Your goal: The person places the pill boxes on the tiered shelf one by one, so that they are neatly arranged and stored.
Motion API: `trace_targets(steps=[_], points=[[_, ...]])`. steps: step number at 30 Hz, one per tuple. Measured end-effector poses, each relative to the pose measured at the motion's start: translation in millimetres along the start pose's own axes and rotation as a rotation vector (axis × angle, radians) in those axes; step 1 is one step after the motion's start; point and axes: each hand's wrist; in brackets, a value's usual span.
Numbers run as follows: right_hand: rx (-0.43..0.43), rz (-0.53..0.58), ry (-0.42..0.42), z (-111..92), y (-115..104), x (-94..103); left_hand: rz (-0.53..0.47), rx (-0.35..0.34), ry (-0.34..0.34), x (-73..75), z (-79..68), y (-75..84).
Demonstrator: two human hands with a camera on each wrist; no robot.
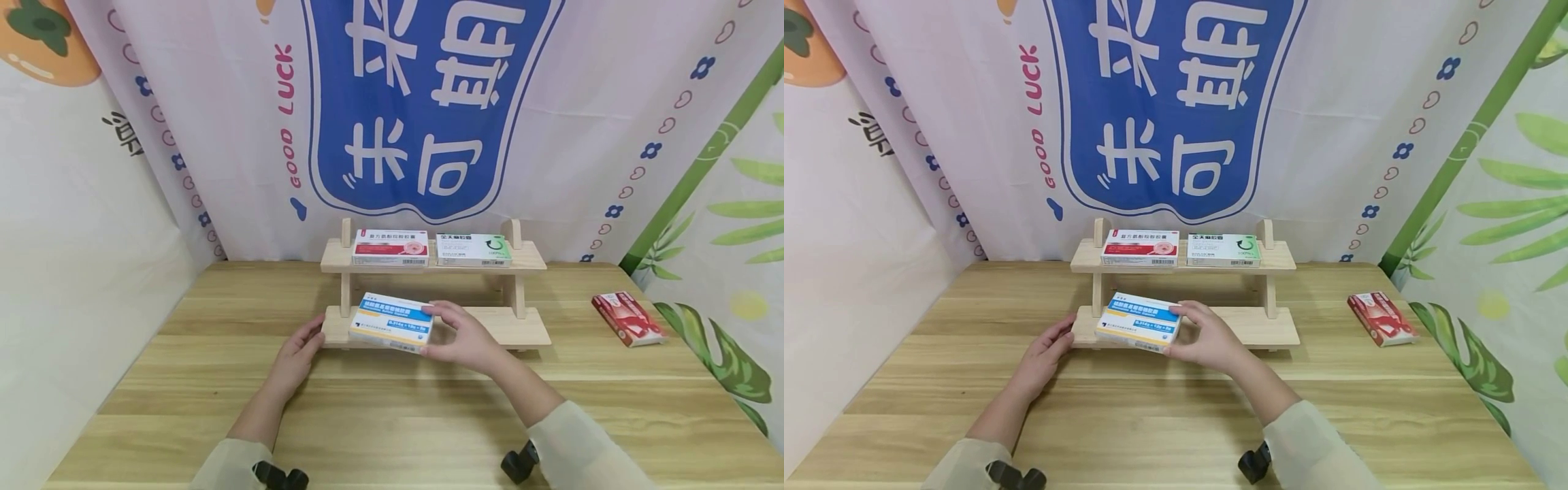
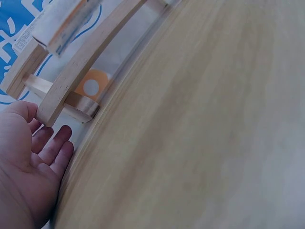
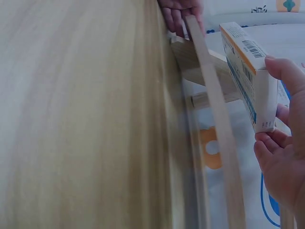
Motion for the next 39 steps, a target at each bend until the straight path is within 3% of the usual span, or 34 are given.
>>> trace_targets(steps=[9,20,30,39], points=[[-0.024,-0.004,-0.026,2.4,4.1,-10.2,0.003,-0.003,0.015,-0.7,1.4,-1.7],[0.013,-0.062,-0.060,5.0,8.1,-10.7,0.015,0.017,0.010,-0.9,1.6,-1.9],[0.017,-0.085,0.003,5.9,13.0,-10.7,0.026,0.006,0.019,-1.7,1.5,-2.8],[0.045,-0.075,0.001,6.7,14.3,-9.3,0.041,0.024,0.010,-0.8,1.5,-1.4]])
Point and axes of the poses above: each hand's wrist, its own z-axis towards the middle knuckle, its own x-axis out of the back of the hand, y = z × x, and after that the axes turned 11 degrees about z, right-handed
